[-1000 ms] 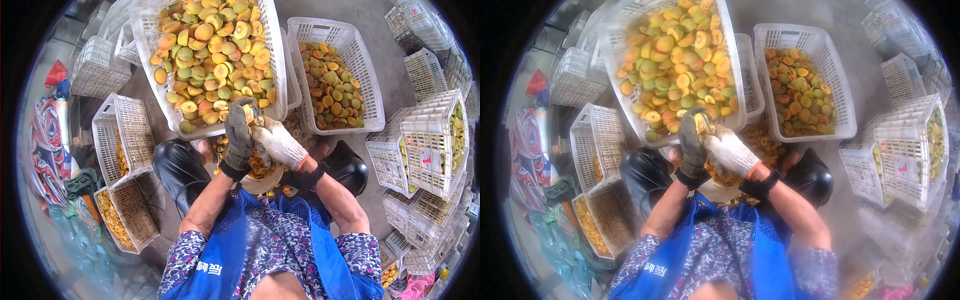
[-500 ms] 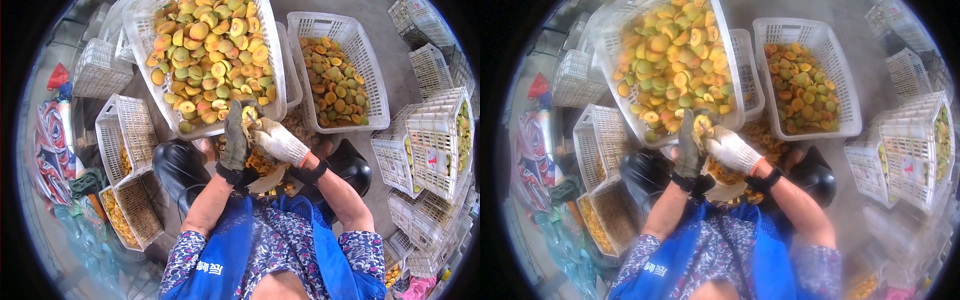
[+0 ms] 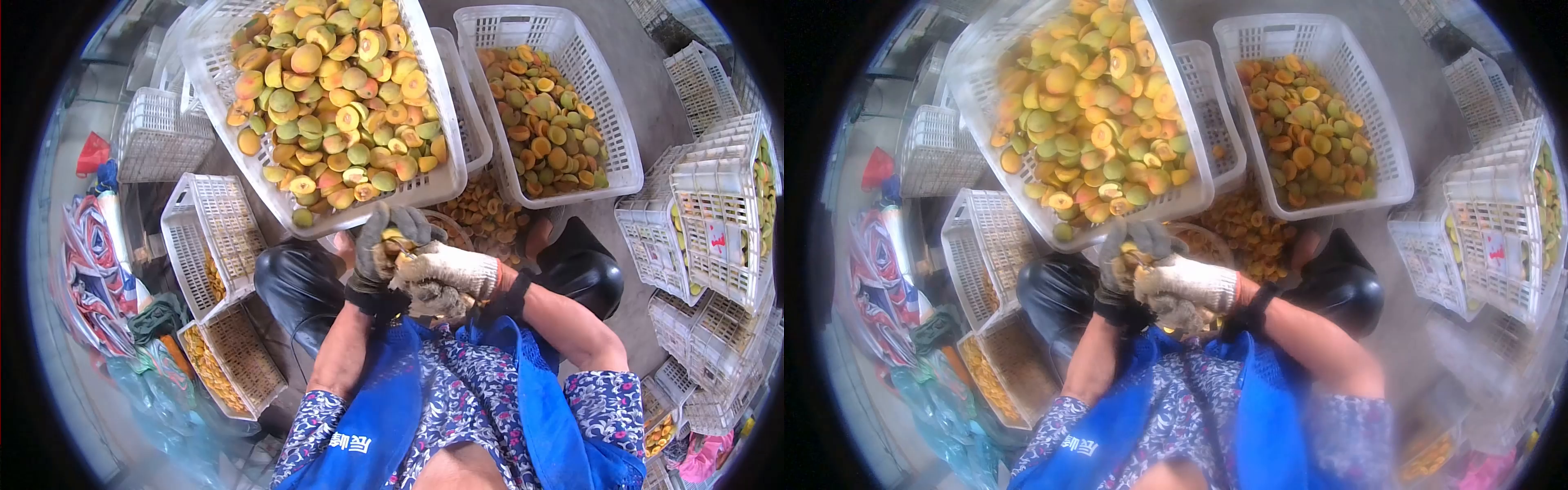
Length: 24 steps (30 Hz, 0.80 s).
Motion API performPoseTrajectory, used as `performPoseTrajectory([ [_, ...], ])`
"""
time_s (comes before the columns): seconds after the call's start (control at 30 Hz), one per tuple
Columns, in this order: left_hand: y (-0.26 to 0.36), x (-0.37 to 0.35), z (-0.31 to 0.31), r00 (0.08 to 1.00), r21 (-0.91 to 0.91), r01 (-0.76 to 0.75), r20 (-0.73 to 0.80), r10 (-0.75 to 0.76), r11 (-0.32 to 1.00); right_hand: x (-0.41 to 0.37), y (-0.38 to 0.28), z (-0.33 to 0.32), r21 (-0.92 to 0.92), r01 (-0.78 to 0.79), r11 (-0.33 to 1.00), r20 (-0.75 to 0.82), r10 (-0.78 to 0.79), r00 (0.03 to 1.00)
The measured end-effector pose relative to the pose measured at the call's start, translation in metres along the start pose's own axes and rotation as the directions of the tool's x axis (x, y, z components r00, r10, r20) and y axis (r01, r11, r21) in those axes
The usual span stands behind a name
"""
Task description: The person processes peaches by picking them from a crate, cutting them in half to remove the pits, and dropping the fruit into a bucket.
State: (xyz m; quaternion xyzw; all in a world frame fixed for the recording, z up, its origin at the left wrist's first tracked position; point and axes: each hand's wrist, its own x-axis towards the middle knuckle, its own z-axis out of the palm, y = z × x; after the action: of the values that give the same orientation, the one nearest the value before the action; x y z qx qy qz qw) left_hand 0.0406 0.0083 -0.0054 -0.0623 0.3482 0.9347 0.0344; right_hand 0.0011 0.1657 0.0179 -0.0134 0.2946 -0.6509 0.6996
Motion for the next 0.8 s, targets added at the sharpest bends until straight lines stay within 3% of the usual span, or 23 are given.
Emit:
performPoseTrajectory([
  [0.03,0.002,0.002,0.004,0.998,-0.232,0.021,0.070,-0.005,0.973,-0.001,0.000,0.001,-0.001,0.000,1.000,-0.001,0.000,1.000],
  [0.1,0.016,0.003,0.000,0.998,-0.185,-0.031,0.044,0.039,0.982,-0.002,-0.006,0.005,0.273,-0.075,0.959,0.156,0.033,0.987],
  [0.13,0.029,0.004,-0.014,0.966,-0.157,-0.065,-0.257,0.023,0.985,-0.009,-0.021,0.005,-0.170,-0.096,0.981,0.019,0.101,0.995],
  [0.17,0.039,0.007,-0.027,0.849,-0.121,-0.091,-0.528,0.014,0.988,-0.010,-0.023,0.004,-0.544,0.105,0.833,0.037,-0.101,0.994],
  [0.2,0.040,0.009,-0.044,0.816,0.016,-0.122,-0.568,0.109,0.992,-0.001,-0.007,-0.023,-0.863,0.327,0.385,0.224,-0.289,0.931],
  [0.23,0.041,0.011,-0.057,0.777,0.152,-0.140,-0.596,0.204,0.978,0.008,0.012,-0.051,-0.888,0.418,-0.193,0.460,-0.336,0.822],
  [0.27,0.048,0.018,-0.062,0.811,0.433,-0.045,-0.510,0.286,0.900,0.009,0.017,-0.050,-0.853,0.220,-0.472,0.329,-0.161,0.930],
  [0.3,0.055,0.035,-0.036,0.817,0.437,-0.039,-0.504,0.281,0.898,0.011,0.018,-0.049,-0.857,0.214,-0.469,0.327,-0.173,0.929],
  [0.37,0.066,0.069,0.044,0.927,0.182,-0.256,-0.232,0.295,0.949,0.011,0.020,-0.045,-0.944,0.119,-0.307,0.196,-0.234,0.952],
  [0.4,0.062,0.081,0.034,0.928,0.178,-0.255,-0.230,0.292,0.950,0.007,0.013,-0.037,-0.995,-0.010,-0.096,0.020,-0.306,0.952],
  [0.43,0.057,0.093,0.014,0.946,0.756,-0.226,0.020,0.324,0.614,0.007,0.009,-0.039,-0.995,-0.012,-0.100,0.020,-0.312,0.950],
  [0.47,0.054,0.100,0.001,0.954,0.972,-0.234,0.234,0.186,-0.024,0.009,0.004,-0.043,-0.997,-0.007,-0.079,0.017,-0.303,0.953],
  [0.5,0.045,0.106,-0.019,0.971,0.913,-0.226,0.240,-0.001,-0.339,0.010,0.003,-0.046,-0.999,-0.003,-0.054,0.013,-0.295,0.955],
  [0.53,0.037,0.109,-0.035,0.981,0.880,-0.185,0.141,-0.132,-0.438,0.016,0.012,-0.062,-0.989,0.088,-0.118,0.123,-0.338,0.933],
  [0.6,0.031,0.111,-0.044,0.965,0.853,-0.164,0.034,-0.260,-0.496,0.019,0.012,-0.068,-0.984,0.113,-0.135,0.158,-0.393,0.906],
  [0.67,0.032,0.110,-0.047,0.965,0.893,-0.127,0.010,-0.263,-0.432,0.015,0.008,-0.064,-0.979,0.140,-0.148,0.192,-0.441,0.877],
  [0.73,0.042,0.103,-0.041,0.981,0.978,-0.049,0.009,-0.193,-0.202,-0.004,-0.023,-0.040,-0.979,-0.039,0.198,-0.127,-0.452,0.883],
  [0.77,0.047,0.096,-0.038,0.989,1.000,0.011,-0.012,-0.147,-0.005,0.022,0.000,-0.086,-0.995,0.021,-0.102,0.073,-0.534,0.842],
  [0.8,0.051,0.090,-0.031,0.989,1.000,0.012,-0.013,-0.148,-0.009,0.013,-0.017,-0.074,-0.988,0.040,0.149,-0.054,-0.580,0.813],
])
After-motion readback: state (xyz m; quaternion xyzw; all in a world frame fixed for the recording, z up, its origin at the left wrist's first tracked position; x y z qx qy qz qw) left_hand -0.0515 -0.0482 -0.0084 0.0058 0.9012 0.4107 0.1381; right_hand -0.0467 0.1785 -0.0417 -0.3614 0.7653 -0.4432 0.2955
